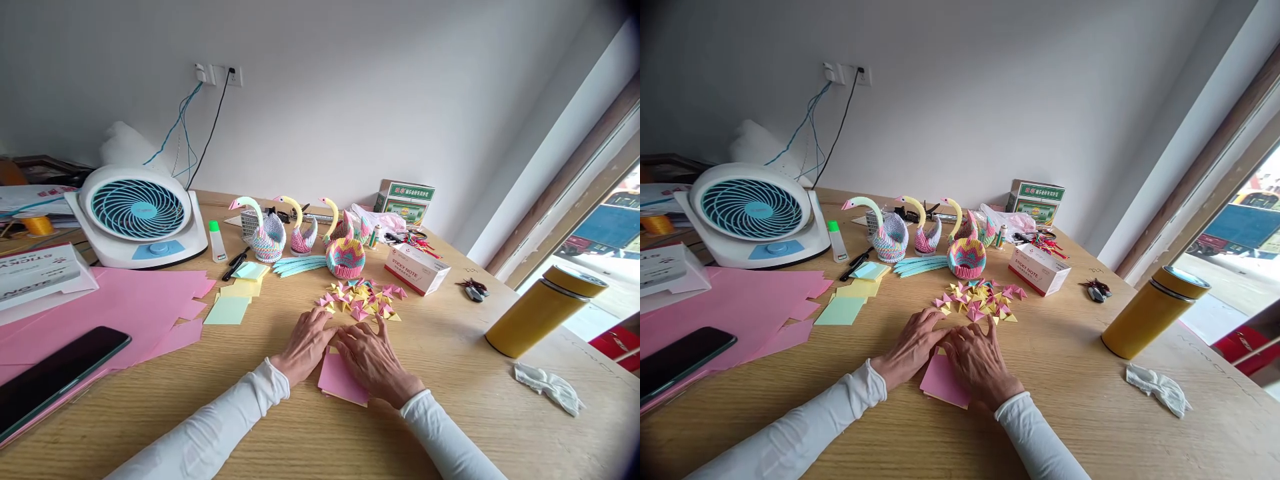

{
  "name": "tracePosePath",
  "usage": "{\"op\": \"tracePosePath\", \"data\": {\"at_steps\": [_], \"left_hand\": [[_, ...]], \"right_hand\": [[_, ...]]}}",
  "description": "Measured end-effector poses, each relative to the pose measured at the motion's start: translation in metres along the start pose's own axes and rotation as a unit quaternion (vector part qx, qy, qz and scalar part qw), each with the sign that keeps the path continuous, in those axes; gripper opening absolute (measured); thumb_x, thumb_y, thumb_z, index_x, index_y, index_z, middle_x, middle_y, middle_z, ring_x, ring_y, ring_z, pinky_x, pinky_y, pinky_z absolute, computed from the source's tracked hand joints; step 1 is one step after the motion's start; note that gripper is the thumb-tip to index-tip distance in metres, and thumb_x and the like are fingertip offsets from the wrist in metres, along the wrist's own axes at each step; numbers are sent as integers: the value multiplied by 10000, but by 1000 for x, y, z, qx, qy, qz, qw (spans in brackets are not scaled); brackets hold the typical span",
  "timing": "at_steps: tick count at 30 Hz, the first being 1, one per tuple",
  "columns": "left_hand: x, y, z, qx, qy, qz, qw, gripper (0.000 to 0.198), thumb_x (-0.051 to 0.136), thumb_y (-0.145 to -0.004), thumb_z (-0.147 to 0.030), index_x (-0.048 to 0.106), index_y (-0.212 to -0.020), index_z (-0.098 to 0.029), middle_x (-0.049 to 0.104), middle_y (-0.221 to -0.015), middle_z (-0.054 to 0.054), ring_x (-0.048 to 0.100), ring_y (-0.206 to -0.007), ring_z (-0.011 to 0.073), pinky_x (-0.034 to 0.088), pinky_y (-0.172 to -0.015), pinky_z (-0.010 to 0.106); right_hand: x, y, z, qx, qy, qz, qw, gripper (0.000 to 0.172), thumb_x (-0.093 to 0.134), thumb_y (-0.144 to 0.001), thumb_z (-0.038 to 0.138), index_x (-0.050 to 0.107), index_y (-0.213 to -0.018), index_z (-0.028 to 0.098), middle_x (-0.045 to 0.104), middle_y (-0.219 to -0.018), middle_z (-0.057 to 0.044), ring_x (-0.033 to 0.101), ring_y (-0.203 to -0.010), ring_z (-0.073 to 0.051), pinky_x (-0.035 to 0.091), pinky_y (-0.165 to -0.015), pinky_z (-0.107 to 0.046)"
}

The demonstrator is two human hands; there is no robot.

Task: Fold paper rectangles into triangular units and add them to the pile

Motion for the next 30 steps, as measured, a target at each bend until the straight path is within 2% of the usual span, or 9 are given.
{"op": "tracePosePath", "data": {"at_steps": [5,8,11,14,17,20,24,30], "left_hand": [[-1,1,-1,16,19,-5,1000,291,409,-945,-169,629,-1117,-253,519,-1257,69,364,-1267,251,406,-964,394],[0,2,3,9,32,-3,999,286,427,-934,-169,652,-1085,-259,528,-1230,75,394,-1228,250,419,-947,392],[3,3,10,-9,39,-17,999,333,439,-906,-117,662,-1093,-279,530,-1213,70,418,-1188,245,428,-933,388],[6,2,14,-14,54,-31,998,396,463,-861,-60,655,-1121,-289,539,-1199,58,430,-1170,237,418,-952,391],[8,-1,16,-22,66,-49,996,344,484,-842,-44,688,-1036,-243,558,-1171,74,447,-1152,241,418,-950,394],[9,-7,17,-28,71,-58,995,235,493,-887,-117,702,-926,-217,576,-1129,78,465,-1131,239,428,-935,391],[9,-16,18,-29,79,-66,994,155,543,-901,-233,676,-833,-191,593,-1046,71,493,-1064,233,441,-906,390],[5,-21,16,-32,108,-82,990,94,575,-888,-226,649,-852,-181,614,-983,63,512,-1012,222,456,-862,373]], "right_hand": [[-3,0,2,8,-12,8,1000,265,392,-979,245,657,-980,253,701,-947,-32,597,-1001,-221,79,-1101,-550],[-1,1,-6,14,-48,5,999,276,388,-988,265,641,-1098,257,705,-1030,-42,587,-1035,-233,107,-1090,-569],[6,1,-23,31,-127,-2,991,343,328,-1011,296,650,-1120,251,708,-1066,-47,595,-1014,-228,313,-1020,-489],[12,-3,-40,41,-167,-28,985,327,364,-999,279,674,-1078,210,715,-997,-65,621,-895,-211,462,-830,-354],[17,-9,-48,38,-151,-42,987,217,503,-940,250,689,-1026,180,710,-903,-74,618,-816,-216,471,-746,-330],[21,-16,-46,16,-146,-35,989,184,534,-930,232,716,-939,203,697,-858,-55,616,-808,-199,462,-731,-301],[21,-22,-46,13,-136,-42,990,217,519,-945,254,725,-899,204,691,-853,-60,621,-811,-194,443,-757,-310],[15,-20,-49,35,-158,-64,985,210,524,-938,244,718,-867,208,723,-812,-37,650,-790,-186,420,-842,-344]]}}
Point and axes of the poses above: each hand's wrist, its own y-axis away from the middle knuckle, its own x-axis out of the palm, z = x × y, the point moved 8 cm from there along -y, towards the middle knuckle
